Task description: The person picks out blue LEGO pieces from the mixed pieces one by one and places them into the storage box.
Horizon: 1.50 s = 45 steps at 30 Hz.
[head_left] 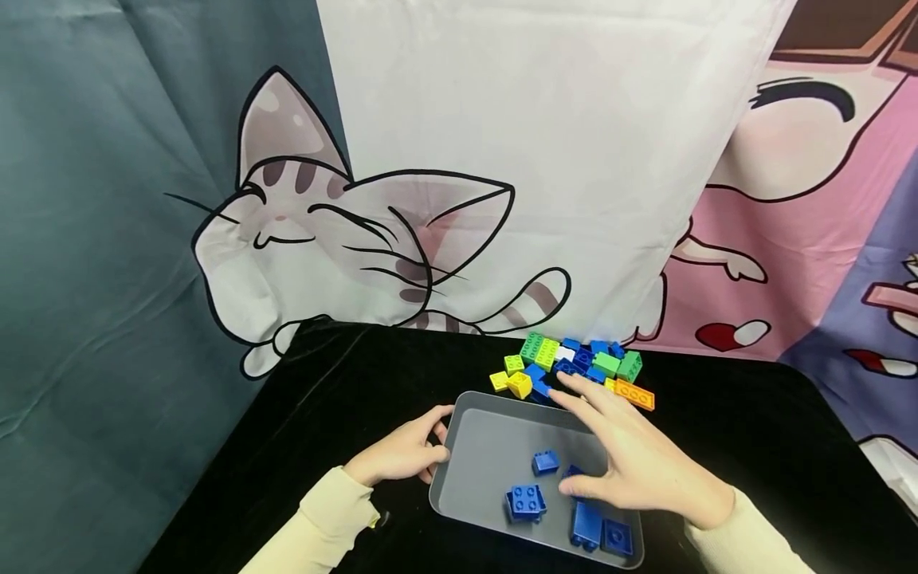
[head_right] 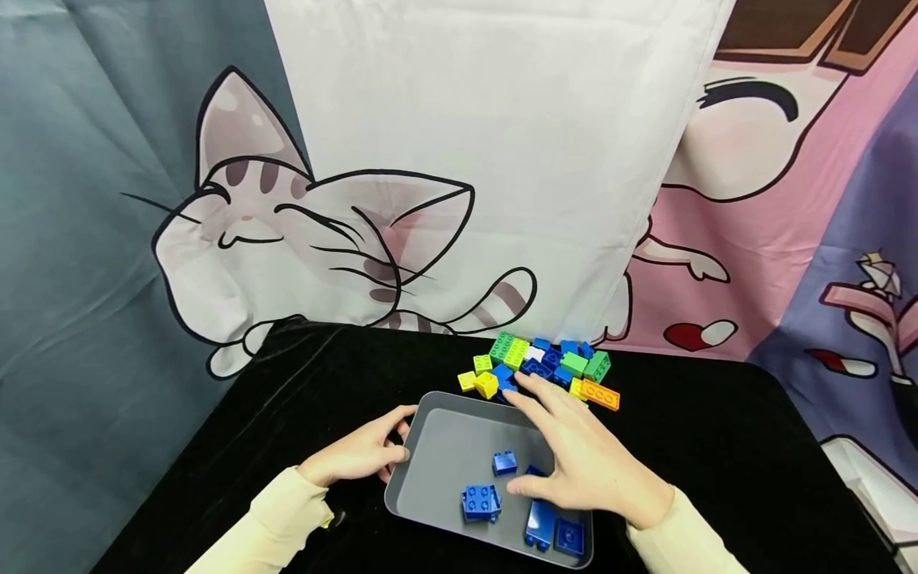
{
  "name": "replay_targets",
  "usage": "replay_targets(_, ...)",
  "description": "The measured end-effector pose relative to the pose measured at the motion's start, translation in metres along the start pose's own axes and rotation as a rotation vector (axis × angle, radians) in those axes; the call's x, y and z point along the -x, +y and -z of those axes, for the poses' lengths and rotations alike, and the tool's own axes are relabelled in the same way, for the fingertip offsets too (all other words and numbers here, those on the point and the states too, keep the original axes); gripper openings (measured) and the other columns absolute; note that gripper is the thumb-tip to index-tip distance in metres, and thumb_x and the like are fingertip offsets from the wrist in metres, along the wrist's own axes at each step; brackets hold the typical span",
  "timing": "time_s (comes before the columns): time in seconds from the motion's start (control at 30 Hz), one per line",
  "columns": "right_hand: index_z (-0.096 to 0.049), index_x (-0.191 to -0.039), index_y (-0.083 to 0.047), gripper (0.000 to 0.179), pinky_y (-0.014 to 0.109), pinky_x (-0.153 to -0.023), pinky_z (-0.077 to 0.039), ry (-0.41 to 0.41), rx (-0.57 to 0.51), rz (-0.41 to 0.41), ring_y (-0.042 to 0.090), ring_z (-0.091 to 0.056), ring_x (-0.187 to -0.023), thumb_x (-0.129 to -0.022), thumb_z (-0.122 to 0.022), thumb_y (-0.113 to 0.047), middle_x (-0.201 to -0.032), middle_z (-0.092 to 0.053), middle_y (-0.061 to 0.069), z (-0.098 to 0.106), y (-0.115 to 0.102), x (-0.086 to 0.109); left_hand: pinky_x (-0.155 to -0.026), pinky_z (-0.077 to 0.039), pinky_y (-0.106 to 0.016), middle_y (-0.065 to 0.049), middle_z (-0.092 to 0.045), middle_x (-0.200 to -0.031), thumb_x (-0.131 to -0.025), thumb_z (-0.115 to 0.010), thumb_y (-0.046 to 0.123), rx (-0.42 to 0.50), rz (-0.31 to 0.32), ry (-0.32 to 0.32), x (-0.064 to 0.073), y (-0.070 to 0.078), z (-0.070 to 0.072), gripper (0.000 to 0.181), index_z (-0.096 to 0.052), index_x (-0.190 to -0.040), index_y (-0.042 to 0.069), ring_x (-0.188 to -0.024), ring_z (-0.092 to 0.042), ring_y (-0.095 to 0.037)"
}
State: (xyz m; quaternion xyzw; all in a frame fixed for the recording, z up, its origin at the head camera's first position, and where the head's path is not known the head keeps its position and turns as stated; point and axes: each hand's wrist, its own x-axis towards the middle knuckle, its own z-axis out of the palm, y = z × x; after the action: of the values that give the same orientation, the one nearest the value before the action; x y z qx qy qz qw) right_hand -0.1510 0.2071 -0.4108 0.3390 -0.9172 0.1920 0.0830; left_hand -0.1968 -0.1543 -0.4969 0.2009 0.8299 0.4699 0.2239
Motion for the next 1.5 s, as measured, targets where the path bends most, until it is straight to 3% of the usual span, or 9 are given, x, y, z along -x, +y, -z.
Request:
replay_targets(0.17, -0.042, -0.159, -0.026, 0.096, 0.067, -0.111, -0.045, -0.012, -0.001, -0.024, 0.038, -0.042, -0.148, -0.079, -0.083, -0.060, -0.167, -0.034, 0.009, 0.004, 0.012, -0.023, -0.058, -0.062, -0.031, -0.008, -0.058, -0.109, -0.093, -0.059, 0.012, -0.007, -0.006, -0.003, -0.001, -0.001, 0.001, 0.072, -0.033, -0.160, 0.011, -0.067, -0.071, -0.014)
replay_targets(0.37, -0.056, -0.149, -0.015, 0.077, 0.063, -0.111, -0.047, -0.022, 0.002, -0.023, 0.039, -0.050, -0.140, -0.084, -0.083, -0.046, -0.157, -0.045, 0.017, -0.004, 0.030, -0.050, -0.057, -0.062, -0.031, -0.010, -0.058, -0.110, -0.092, -0.059, 0.010, -0.004, -0.010, 0.007, -0.001, 0.000, 0.001, 0.073, -0.033, -0.160, 0.012, -0.066, -0.070, -0.014)
replay_targets(0.6, -0.068, -0.133, -0.008, 0.052, 0.050, -0.102, -0.057, -0.028, 0.033, -0.014, 0.029, -0.064, -0.119, -0.088, -0.082, -0.031, -0.136, -0.062, 0.013, -0.025, 0.053, -0.074, -0.056, -0.062, -0.031, -0.010, -0.059, -0.110, -0.092, -0.060, 0.010, -0.002, -0.004, 0.009, 0.000, 0.001, 0.000, 0.073, -0.032, -0.160, 0.012, -0.066, -0.070, -0.015)
replay_targets(0.8, -0.073, -0.121, -0.006, 0.034, 0.045, -0.089, -0.060, -0.066, 0.026, -0.064, 0.027, -0.068, -0.101, -0.090, -0.079, -0.019, -0.118, -0.067, 0.010, -0.038, 0.061, -0.089, -0.056, -0.062, -0.032, -0.010, -0.059, -0.109, -0.091, -0.060, 0.010, 0.002, 0.004, 0.009, 0.001, 0.000, 0.002, 0.075, -0.032, -0.161, 0.012, -0.066, -0.071, -0.015)
replay_targets(1.23, -0.078, -0.113, -0.012, 0.023, 0.039, -0.079, -0.057, -0.157, 0.040, -0.125, 0.019, -0.059, -0.091, -0.090, -0.079, -0.016, -0.106, -0.068, 0.008, -0.054, 0.067, -0.098, -0.057, -0.062, -0.032, -0.010, -0.059, -0.110, -0.091, -0.060, 0.012, 0.011, 0.008, 0.007, 0.000, 0.001, 0.002, 0.076, -0.031, -0.161, 0.014, -0.066, -0.071, -0.015)
replay_targets(1.5, -0.078, -0.111, -0.010, 0.028, 0.045, -0.087, -0.061, -0.180, -0.002, -0.181, 0.020, -0.065, -0.092, -0.084, -0.078, -0.001, -0.099, -0.072, 0.006, -0.055, 0.071, -0.095, -0.057, -0.062, -0.032, -0.010, -0.059, -0.111, -0.092, -0.060, 0.012, 0.000, 0.014, 0.006, -0.001, 0.000, 0.000, 0.075, -0.031, -0.161, 0.014, -0.066, -0.071, -0.015)
